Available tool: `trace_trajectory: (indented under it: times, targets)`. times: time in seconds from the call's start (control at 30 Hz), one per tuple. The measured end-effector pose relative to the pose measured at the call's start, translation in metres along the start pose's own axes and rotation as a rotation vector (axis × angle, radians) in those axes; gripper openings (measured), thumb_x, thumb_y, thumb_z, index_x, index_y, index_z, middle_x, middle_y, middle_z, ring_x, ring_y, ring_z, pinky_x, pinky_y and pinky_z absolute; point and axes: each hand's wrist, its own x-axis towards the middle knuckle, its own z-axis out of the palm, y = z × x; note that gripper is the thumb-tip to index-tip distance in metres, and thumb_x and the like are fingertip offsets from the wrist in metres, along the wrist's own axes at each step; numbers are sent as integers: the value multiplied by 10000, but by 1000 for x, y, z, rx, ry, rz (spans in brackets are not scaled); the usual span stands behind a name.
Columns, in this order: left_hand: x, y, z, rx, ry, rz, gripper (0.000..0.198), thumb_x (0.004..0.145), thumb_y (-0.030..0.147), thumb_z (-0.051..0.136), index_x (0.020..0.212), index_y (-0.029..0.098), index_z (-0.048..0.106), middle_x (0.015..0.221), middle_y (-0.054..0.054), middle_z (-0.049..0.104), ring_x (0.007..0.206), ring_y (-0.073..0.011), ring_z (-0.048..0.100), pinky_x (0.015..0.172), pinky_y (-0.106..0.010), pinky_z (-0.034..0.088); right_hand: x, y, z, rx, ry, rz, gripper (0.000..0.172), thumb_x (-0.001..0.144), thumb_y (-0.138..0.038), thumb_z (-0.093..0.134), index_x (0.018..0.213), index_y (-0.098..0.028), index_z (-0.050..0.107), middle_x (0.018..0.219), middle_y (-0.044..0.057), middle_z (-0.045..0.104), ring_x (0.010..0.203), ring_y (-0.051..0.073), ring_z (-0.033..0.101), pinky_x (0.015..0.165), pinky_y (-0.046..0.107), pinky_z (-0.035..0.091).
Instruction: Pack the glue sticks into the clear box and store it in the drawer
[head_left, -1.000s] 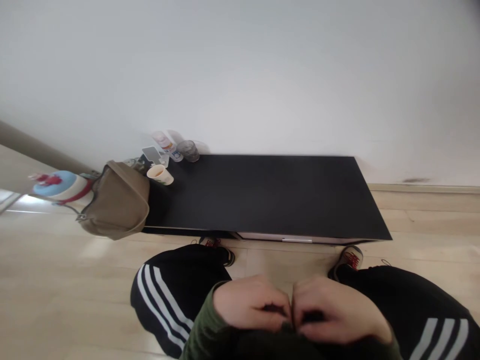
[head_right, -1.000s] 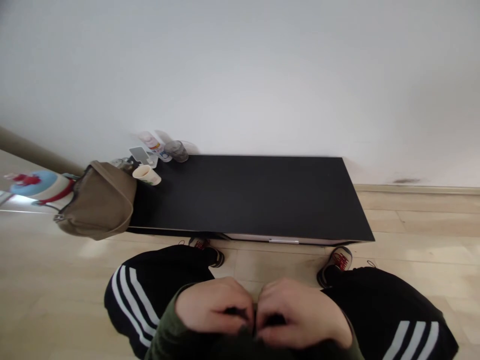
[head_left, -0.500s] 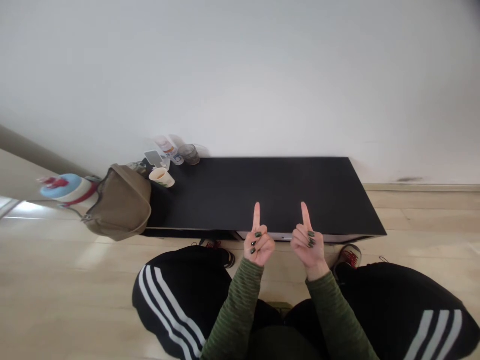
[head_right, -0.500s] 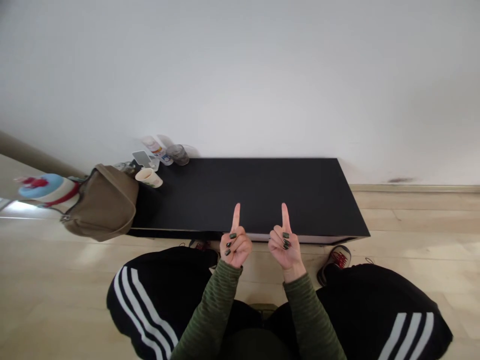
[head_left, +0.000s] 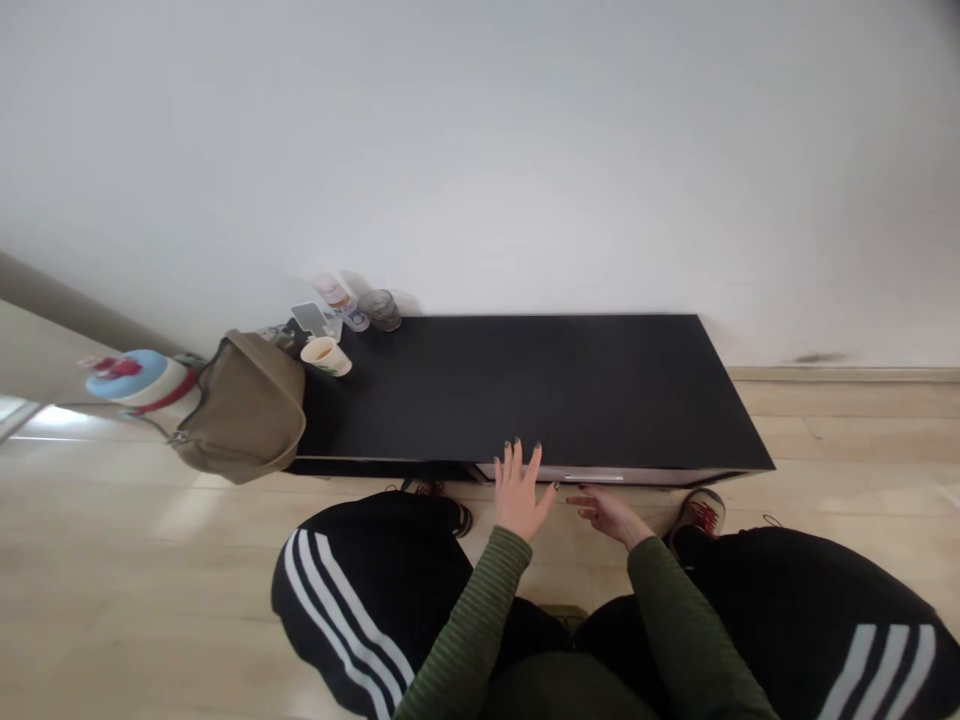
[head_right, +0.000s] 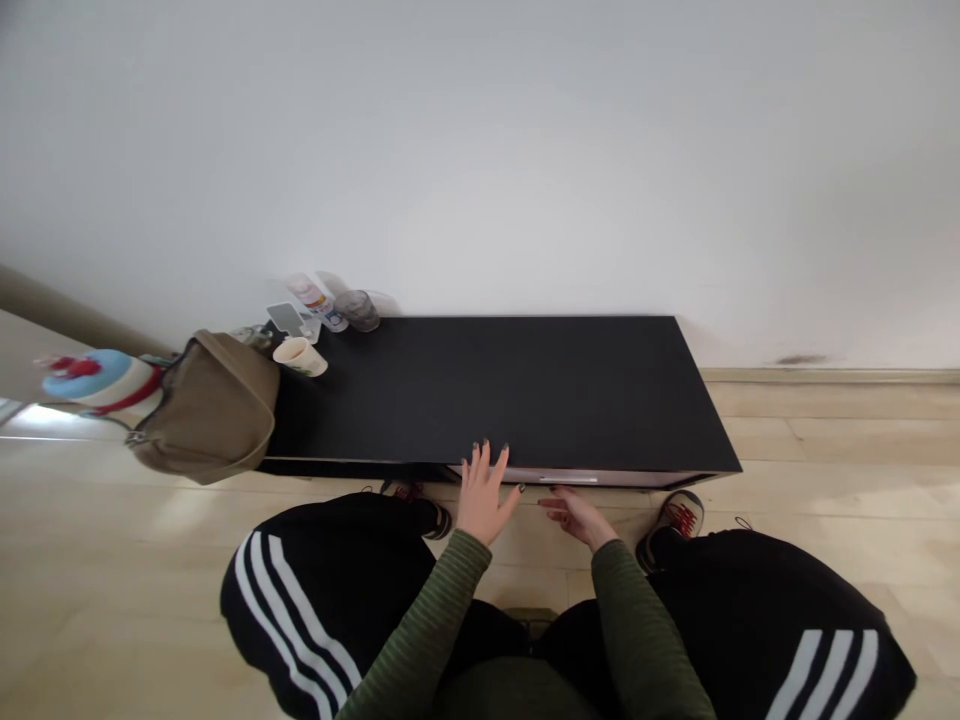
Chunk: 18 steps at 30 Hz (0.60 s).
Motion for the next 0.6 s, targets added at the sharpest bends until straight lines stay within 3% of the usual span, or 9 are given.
trace_trajectory:
  times: [0.1, 0.27, 0.47, 0.6]
  targets:
    - [-4, -11, 14, 76, 3, 48, 741, 847, 382, 605, 1512, 192, 337, 1632, -170, 128, 1504, -385, 64, 1180, -600, 143, 29, 4, -14, 145, 141, -48, 76, 865, -251, 595, 883, -187, 558, 766, 40, 717, 594, 112, 651, 462, 155, 397]
    - [-3, -18, 16, 22, -12, 84, 790, 844, 365, 593, 1537, 185, 261, 1630, -171, 139, 1509, -353, 71, 1182, -594, 145, 47, 8, -24, 241, 200, -113, 200, 796, -95, 655, 741, -211, 502, 633, -18, 652, 626, 113, 677, 529, 165, 514]
    - [-2, -22, 9, -30, -31, 92, 782, 843, 321, 572, 1536, 155, 250, 1617, -170, 195, 1509, -333, 101, 1190, -586, 149, 41, 20, -20, 240, 212, -141, 285, 774, -41, 677, 727, -236, 475, 667, -42, 665, 686, 116, 699, 605, 179, 567]
    - [-6, -25, 9, -44, 4, 118, 725, 843, 272, 548, 1510, 127, 303, 1602, -176, 241, 1504, -333, 136, 1190, -583, 181, 17, 31, -16, 138, 174, -77, 233, 796, -82, 673, 730, -220, 498, 687, -12, 682, 663, 128, 708, 563, 187, 551]
